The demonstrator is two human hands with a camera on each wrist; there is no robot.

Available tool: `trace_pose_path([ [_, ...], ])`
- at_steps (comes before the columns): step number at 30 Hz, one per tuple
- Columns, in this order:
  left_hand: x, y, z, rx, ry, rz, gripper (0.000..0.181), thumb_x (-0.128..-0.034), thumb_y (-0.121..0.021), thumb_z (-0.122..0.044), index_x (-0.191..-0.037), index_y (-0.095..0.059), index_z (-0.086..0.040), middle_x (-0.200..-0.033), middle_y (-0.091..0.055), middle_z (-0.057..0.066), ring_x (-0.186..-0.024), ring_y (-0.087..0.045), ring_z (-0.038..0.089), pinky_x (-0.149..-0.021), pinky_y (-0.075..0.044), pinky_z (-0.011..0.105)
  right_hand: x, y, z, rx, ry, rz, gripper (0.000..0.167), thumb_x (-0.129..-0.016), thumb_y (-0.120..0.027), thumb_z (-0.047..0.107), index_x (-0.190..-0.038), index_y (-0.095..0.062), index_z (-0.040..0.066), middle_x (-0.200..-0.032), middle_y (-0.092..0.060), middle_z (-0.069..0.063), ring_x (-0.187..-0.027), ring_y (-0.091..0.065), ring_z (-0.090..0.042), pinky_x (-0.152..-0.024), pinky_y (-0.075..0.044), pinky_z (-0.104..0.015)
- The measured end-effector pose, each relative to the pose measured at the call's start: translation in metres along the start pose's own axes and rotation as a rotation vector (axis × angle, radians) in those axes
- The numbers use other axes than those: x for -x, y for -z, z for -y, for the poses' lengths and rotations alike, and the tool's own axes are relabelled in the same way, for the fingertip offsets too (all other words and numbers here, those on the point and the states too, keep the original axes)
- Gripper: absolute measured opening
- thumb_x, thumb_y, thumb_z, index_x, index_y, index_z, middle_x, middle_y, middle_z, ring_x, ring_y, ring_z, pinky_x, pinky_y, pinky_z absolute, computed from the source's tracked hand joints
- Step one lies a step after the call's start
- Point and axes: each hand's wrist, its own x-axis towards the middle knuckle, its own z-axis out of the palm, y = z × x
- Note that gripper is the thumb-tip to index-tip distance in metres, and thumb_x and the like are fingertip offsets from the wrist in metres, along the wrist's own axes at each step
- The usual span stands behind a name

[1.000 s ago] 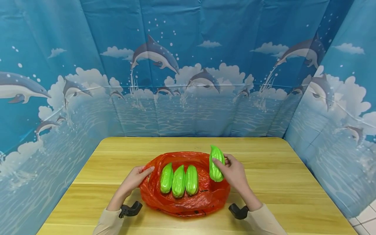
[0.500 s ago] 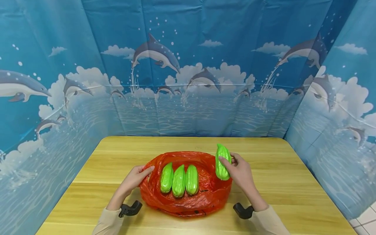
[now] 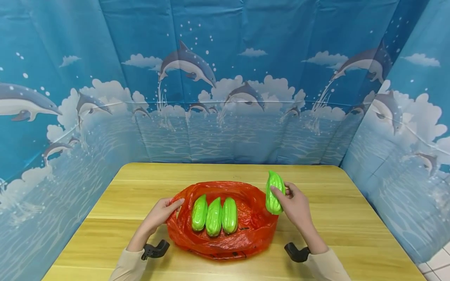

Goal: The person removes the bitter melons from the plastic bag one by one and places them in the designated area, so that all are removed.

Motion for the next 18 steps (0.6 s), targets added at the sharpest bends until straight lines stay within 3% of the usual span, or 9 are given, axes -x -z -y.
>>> trace_pose_path([
  [6, 0.014, -0.003, -0.028, 0.013, 0.013, 0.014, 0.036, -0.0988, -0.053, -0.023, -0.091, -0.058, 0.012, -0.074, -0.058, 0.031, -0.057, -0.06, 0.017, -0.054, -0.049, 0.026, 0.0, 0.003, -0.005, 0.012, -0.004, -0.01, 0.065, -0.092, -0.055, 0.051, -0.129, -0.051, -0.002, -0.095, -0.056, -0.013, -0.073, -0.053, -0.019, -0.057, -0.045, -0.028],
  [18, 0.014, -0.003, -0.027, 0.017, 0.011, 0.024, 0.036, -0.0991, -0.053, -0.023, -0.092, -0.058, 0.012, -0.071, -0.058, 0.026, -0.055, -0.058, 0.015, -0.053, -0.049, 0.025, -0.002, 0.013, -0.018, 0.02, -0.029, -0.028, 0.067, -0.092, -0.052, 0.055, -0.13, -0.05, -0.001, -0.092, -0.057, -0.012, -0.069, -0.053, -0.019, -0.054, -0.044, -0.029],
])
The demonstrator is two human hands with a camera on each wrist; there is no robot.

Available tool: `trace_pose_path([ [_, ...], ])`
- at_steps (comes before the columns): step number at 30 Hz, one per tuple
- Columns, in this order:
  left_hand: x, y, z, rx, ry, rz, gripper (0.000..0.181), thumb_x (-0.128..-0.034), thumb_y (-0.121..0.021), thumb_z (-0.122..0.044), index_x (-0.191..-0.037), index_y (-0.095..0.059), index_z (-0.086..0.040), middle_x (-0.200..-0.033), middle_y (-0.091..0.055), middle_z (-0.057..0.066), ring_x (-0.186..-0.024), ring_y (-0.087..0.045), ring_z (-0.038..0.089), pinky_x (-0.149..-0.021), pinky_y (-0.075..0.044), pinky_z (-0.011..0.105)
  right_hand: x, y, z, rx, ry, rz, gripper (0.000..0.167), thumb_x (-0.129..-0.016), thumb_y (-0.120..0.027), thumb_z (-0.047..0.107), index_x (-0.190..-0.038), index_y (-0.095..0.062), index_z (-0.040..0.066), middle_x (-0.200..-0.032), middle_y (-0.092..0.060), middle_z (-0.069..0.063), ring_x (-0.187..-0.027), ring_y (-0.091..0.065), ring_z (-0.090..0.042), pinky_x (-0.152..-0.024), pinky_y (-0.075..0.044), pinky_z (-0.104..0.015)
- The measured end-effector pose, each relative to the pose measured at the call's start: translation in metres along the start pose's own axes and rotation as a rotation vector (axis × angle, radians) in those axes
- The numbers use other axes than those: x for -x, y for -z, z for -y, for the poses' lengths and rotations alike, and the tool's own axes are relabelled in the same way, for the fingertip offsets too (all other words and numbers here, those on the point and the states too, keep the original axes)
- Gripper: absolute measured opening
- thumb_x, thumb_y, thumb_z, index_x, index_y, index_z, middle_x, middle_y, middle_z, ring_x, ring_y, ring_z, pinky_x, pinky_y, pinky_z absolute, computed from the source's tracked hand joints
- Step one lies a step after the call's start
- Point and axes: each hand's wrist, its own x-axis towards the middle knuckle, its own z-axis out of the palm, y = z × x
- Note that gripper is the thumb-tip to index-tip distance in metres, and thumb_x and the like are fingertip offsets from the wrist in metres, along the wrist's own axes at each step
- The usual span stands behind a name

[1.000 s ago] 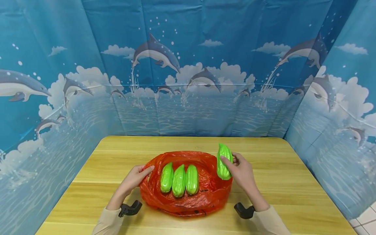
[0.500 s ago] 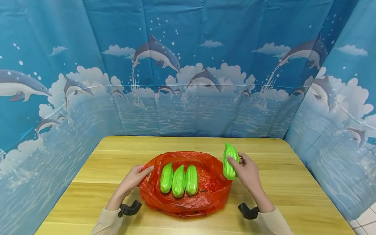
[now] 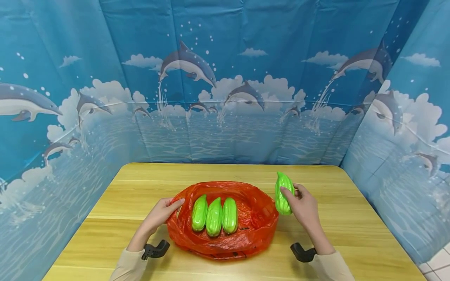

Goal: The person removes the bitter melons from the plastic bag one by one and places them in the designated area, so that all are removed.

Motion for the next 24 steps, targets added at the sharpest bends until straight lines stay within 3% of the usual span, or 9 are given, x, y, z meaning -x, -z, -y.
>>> trace_pose_path([
  [9, 0.0, 0.0, 0.0, 0.004, -0.001, 0.002, 0.036, -0.0992, -0.053, -0.022, -0.091, -0.058, 0.013, -0.071, -0.057, 0.026, -0.054, -0.057, 0.013, -0.053, -0.049, 0.025, -0.002, 0.005, -0.009, 0.016, -0.035, -0.009, 0.069, -0.091, -0.052, 0.056, -0.131, -0.05, 0.0, -0.089, -0.054, -0.012, -0.066, -0.05, -0.018, -0.052, -0.042, -0.03],
  [16, 0.0, 0.0, 0.0, -0.006, -0.005, 0.005, 0.036, -0.0991, -0.053, -0.022, -0.089, -0.057, 0.013, -0.066, -0.057, 0.017, -0.053, -0.055, 0.012, -0.053, -0.047, 0.024, -0.003, 0.009, -0.019, 0.032, -0.053, 0.006, 0.073, -0.091, -0.052, 0.057, -0.132, -0.048, -0.003, -0.09, -0.058, -0.013, -0.068, -0.052, -0.019, -0.052, -0.044, -0.031],
  [24, 0.0, 0.001, 0.0, -0.005, -0.007, 0.013, 0.037, -0.099, -0.053, -0.024, -0.095, -0.059, 0.012, -0.074, -0.059, 0.029, -0.057, -0.059, 0.016, -0.055, -0.05, 0.026, -0.003, 0.011, -0.026, 0.055, -0.063, 0.057, 0.075, -0.091, -0.051, 0.057, -0.133, -0.046, -0.005, -0.095, -0.059, -0.016, -0.072, -0.054, -0.021, -0.054, -0.046, -0.032],
])
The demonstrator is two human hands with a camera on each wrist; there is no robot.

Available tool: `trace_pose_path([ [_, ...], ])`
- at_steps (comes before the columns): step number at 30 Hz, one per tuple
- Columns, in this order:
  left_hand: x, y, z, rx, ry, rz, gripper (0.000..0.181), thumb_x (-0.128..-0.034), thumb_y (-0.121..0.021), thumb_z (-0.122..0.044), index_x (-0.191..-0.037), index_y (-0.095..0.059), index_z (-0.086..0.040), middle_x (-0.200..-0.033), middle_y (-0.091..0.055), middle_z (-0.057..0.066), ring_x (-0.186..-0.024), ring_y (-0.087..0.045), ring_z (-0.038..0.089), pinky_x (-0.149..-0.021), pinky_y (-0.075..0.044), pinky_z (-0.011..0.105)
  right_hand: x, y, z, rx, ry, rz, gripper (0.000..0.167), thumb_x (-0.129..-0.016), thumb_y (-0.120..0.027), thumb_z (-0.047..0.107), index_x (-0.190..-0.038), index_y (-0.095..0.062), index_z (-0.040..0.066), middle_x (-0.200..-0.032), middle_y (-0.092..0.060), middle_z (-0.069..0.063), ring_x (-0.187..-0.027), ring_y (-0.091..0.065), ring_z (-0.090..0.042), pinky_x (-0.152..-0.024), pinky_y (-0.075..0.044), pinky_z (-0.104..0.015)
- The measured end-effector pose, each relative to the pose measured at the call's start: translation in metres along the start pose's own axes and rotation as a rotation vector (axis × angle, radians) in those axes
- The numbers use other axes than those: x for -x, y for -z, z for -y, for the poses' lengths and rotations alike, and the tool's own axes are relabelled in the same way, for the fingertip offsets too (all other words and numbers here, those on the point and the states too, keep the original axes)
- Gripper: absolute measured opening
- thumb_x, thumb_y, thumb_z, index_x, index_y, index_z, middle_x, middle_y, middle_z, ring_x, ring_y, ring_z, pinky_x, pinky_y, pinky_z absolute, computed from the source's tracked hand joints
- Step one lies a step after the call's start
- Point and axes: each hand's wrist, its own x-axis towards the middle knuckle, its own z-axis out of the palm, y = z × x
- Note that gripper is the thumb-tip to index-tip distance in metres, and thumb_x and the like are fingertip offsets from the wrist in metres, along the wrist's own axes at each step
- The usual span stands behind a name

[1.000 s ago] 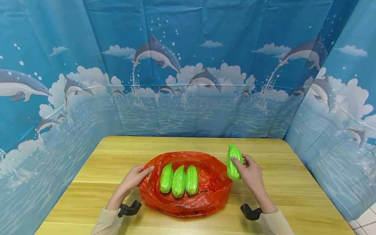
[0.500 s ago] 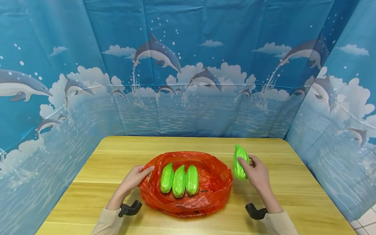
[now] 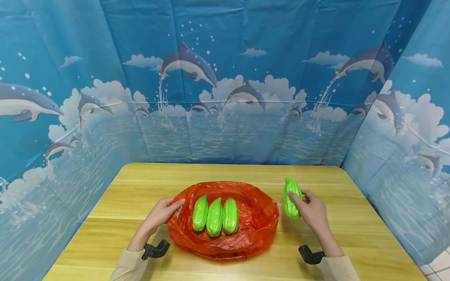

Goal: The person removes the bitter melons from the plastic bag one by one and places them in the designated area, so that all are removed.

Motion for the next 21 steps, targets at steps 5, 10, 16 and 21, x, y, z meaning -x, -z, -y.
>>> trace_pose_path([
  [5, 0.0, 0.0, 0.0, -0.003, 0.004, -0.007, 0.037, -0.0989, -0.053, -0.024, -0.093, -0.058, 0.012, -0.073, -0.058, 0.028, -0.056, -0.058, 0.015, -0.055, -0.049, 0.025, -0.001, 0.001, -0.004, 0.022, 0.005, 0.027, 0.077, -0.091, -0.051, 0.058, -0.133, -0.046, -0.006, -0.096, -0.059, -0.017, -0.073, -0.054, -0.022, -0.055, -0.045, -0.032],
  [10, 0.0, -0.001, 0.0, -0.005, 0.003, -0.004, 0.037, -0.099, -0.053, -0.023, -0.093, -0.058, 0.013, -0.074, -0.058, 0.029, -0.056, -0.059, 0.015, -0.054, -0.049, 0.025, -0.001, 0.001, -0.01, 0.044, 0.013, 0.044, 0.077, -0.091, -0.051, 0.057, -0.132, -0.046, -0.008, -0.094, -0.059, -0.016, -0.073, -0.053, -0.023, -0.055, -0.045, -0.032],
  [16, -0.001, -0.002, 0.0, -0.011, -0.004, -0.007, 0.037, -0.0989, -0.053, -0.022, -0.092, -0.059, 0.013, -0.072, -0.059, 0.027, -0.055, -0.059, 0.014, -0.053, -0.048, 0.025, -0.001, 0.001, -0.016, 0.039, -0.015, 0.086, 0.079, -0.09, -0.053, 0.058, -0.132, -0.044, -0.009, -0.094, -0.059, -0.016, -0.074, -0.054, -0.022, -0.056, -0.046, -0.032],
  [21, -0.001, -0.002, 0.001, -0.016, -0.009, -0.01, 0.036, -0.0988, -0.053, -0.022, -0.091, -0.059, 0.013, -0.071, -0.059, 0.026, -0.055, -0.058, 0.014, -0.053, -0.048, 0.025, -0.003, 0.001, -0.021, 0.056, -0.015, 0.103, 0.079, -0.09, -0.053, 0.058, -0.131, -0.045, -0.009, -0.092, -0.059, -0.015, -0.073, -0.054, -0.021, -0.057, -0.045, -0.032],
])
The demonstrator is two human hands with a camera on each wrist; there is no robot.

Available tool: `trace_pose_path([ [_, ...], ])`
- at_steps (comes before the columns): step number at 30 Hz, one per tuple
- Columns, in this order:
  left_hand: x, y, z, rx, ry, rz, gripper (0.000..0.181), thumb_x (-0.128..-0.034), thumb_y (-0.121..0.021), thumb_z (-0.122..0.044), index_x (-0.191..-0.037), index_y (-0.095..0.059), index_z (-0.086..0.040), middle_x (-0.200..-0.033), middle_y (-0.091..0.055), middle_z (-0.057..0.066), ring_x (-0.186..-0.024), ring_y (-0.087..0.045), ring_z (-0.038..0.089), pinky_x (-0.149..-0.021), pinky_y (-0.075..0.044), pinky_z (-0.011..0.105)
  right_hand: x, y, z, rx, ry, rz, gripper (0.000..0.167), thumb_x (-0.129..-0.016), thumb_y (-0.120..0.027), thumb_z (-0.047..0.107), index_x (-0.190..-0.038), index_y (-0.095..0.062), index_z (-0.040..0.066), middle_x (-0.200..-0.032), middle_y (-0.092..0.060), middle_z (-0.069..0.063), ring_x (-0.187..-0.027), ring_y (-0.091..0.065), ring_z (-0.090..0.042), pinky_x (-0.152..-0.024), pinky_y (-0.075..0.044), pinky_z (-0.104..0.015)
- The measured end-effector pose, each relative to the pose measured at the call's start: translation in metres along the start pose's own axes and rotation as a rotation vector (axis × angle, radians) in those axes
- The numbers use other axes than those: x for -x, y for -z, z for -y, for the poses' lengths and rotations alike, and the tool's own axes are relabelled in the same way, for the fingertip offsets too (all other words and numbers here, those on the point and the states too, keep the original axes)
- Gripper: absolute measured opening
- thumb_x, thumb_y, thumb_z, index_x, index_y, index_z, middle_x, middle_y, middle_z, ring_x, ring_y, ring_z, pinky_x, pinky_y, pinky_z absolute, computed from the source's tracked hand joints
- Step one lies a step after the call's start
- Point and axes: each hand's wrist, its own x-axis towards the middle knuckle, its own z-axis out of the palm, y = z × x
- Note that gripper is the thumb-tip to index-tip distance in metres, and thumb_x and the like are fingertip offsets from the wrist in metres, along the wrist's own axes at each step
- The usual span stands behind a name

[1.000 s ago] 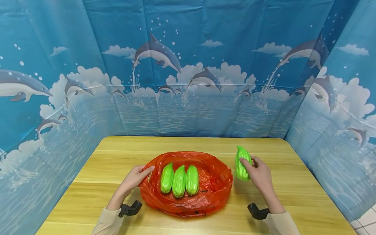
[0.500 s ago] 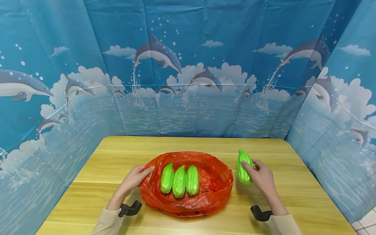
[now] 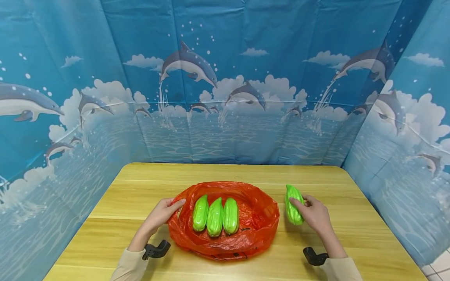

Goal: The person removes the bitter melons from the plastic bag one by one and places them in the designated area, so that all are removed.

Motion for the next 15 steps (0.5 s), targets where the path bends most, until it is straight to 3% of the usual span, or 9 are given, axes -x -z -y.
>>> trace_pose_path([
  [2, 0.0, 0.0, 0.001, -0.001, -0.001, 0.001, 0.036, -0.0989, -0.053, -0.022, -0.092, -0.059, 0.013, -0.072, -0.059, 0.027, -0.056, -0.059, 0.015, -0.053, -0.049, 0.025, 0.0, 0.0, -0.001, 0.006, -0.002, 0.012, 0.078, -0.09, -0.053, 0.058, -0.13, -0.046, -0.009, -0.093, -0.059, -0.015, -0.074, -0.055, -0.021, -0.058, -0.046, -0.033],
  [9, -0.015, 0.004, 0.031, -0.004, 0.002, -0.017, 0.043, -0.0948, -0.058, -0.037, -0.095, -0.064, 0.005, -0.071, -0.063, 0.019, -0.058, -0.062, 0.017, -0.054, -0.05, 0.028, 0.0, -0.001, -0.006, 0.004, -0.01, 0.046, 0.076, -0.09, -0.054, 0.056, -0.13, -0.047, -0.008, -0.099, -0.06, -0.018, -0.076, -0.057, -0.021, -0.06, -0.05, -0.035],
  [15, -0.016, 0.003, 0.032, -0.017, 0.004, -0.022, 0.038, -0.0959, -0.057, -0.033, -0.093, -0.064, 0.003, -0.07, -0.063, 0.016, -0.057, -0.061, 0.017, -0.055, -0.051, 0.028, -0.001, 0.0, -0.009, 0.037, -0.022, 0.083, 0.083, -0.09, -0.054, 0.058, -0.132, -0.042, -0.013, -0.104, -0.06, -0.023, -0.08, -0.057, -0.025, -0.06, -0.048, -0.033],
])
